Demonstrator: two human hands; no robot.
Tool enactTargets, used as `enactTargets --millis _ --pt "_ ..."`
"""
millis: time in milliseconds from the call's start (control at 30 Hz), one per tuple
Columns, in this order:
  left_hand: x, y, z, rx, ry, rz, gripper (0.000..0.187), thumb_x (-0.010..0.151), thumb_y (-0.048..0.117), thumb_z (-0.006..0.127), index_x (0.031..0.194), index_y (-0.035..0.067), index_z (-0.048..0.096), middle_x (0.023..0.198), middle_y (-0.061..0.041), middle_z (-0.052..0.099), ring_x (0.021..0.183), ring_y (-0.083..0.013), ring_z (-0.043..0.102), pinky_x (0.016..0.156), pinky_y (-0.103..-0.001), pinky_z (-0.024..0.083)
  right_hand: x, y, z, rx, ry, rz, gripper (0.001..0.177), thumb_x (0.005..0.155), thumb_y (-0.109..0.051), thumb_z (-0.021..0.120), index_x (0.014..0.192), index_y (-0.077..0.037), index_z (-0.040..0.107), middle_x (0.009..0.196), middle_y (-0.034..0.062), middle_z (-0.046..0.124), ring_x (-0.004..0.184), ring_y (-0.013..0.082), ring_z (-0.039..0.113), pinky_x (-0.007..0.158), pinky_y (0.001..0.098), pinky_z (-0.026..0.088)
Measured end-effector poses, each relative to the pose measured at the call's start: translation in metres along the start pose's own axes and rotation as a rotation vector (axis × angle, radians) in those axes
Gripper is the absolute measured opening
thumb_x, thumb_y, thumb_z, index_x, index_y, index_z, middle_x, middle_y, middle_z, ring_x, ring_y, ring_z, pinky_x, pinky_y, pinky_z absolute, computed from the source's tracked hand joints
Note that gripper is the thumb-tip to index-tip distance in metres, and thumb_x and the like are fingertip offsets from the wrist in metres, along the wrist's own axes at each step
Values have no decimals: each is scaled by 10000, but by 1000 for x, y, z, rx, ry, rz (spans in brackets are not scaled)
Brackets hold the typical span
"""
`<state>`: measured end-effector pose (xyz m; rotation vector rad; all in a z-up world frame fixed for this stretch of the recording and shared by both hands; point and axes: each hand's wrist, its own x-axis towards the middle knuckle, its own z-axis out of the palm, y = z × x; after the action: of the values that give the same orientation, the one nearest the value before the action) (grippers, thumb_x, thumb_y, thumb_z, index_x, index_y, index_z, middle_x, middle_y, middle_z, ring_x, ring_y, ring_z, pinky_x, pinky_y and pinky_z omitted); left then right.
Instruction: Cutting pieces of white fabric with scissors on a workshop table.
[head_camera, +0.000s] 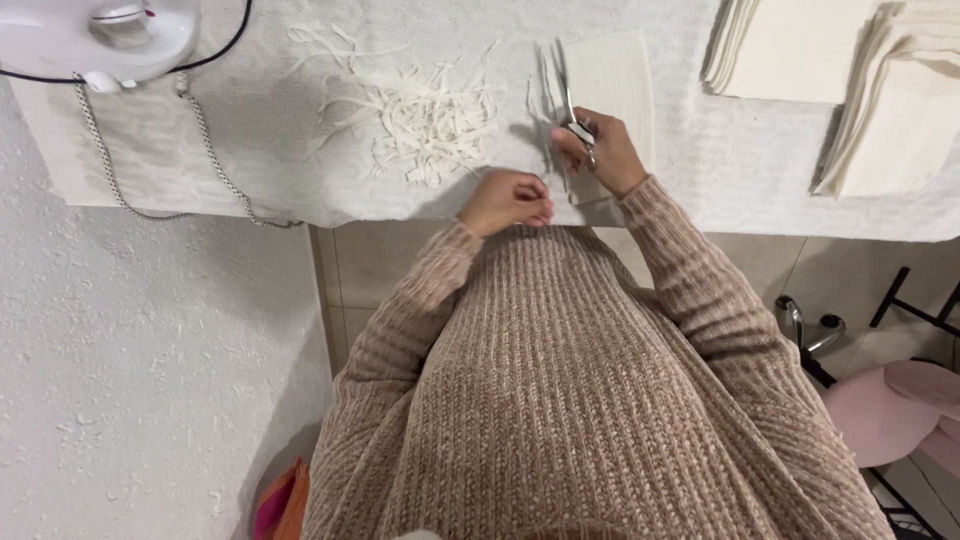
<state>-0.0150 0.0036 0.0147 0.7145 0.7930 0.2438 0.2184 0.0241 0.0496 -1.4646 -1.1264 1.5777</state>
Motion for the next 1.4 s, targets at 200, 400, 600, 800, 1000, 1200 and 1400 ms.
enactTargets --millis 200,400,600,800,1000,1200,1400 --pt "-87 86 -55 685 357 157 143 876 65 755 1004 27 705 876 -168 724 807 -306 753 687 -385 640 -55 29 -50 -447 411 -206 364 776 108 806 1080 -9 643 885 155 632 788 322 657 696 374 570" --pt "-52 147 -44 1312 876 325 166 956 104 541 1045 4 640 945 -162 691 888 -290 701 784 -382 587 -101 26 -39 -845 682 -103 443 728 189 725 1106 21 567 947 168 552 818 353 583 714 437 538" --pt "118 131 17 1593 593 641 651 776 233 919 1276 84 530 1207 -74 583 1073 -240 586 958 -422 490 -98 29 -23 -896 771 -69 364 866 -97 848 1015 -8 528 854 62 534 714 185 520 608 314 495" --pt "180 109 24 1693 596 518 446 758 351 886 1040 121 628 952 -56 697 950 -246 592 878 -460 440 -93 36 -30 -739 675 39 299 906 -176 803 980 -13 563 749 45 565 633 163 530 556 302 503" --pt "113 136 49 1387 441 584 224 887 211 755 1040 86 648 916 -44 554 866 -236 535 859 -378 456 -106 6 -92 -596 531 -91 178 925 129 673 1012 1 586 810 67 609 628 160 562 533 267 524" --pt "44 110 90 753 329 290 202 975 148 685 1090 43 556 648 3 571 469 -101 523 425 -210 491 -86 -61 -172 -802 377 -362 227 920 221 712 1013 72 568 835 152 650 700 234 683 568 281 622" --pt "58 24 76 434 544 309 304 991 110 622 1278 34 555 824 -48 703 616 -104 648 512 -207 570 -22 -53 -149 -1156 468 -666 543 801 110 821 1223 -50 519 974 67 640 694 176 610 569 287 564"
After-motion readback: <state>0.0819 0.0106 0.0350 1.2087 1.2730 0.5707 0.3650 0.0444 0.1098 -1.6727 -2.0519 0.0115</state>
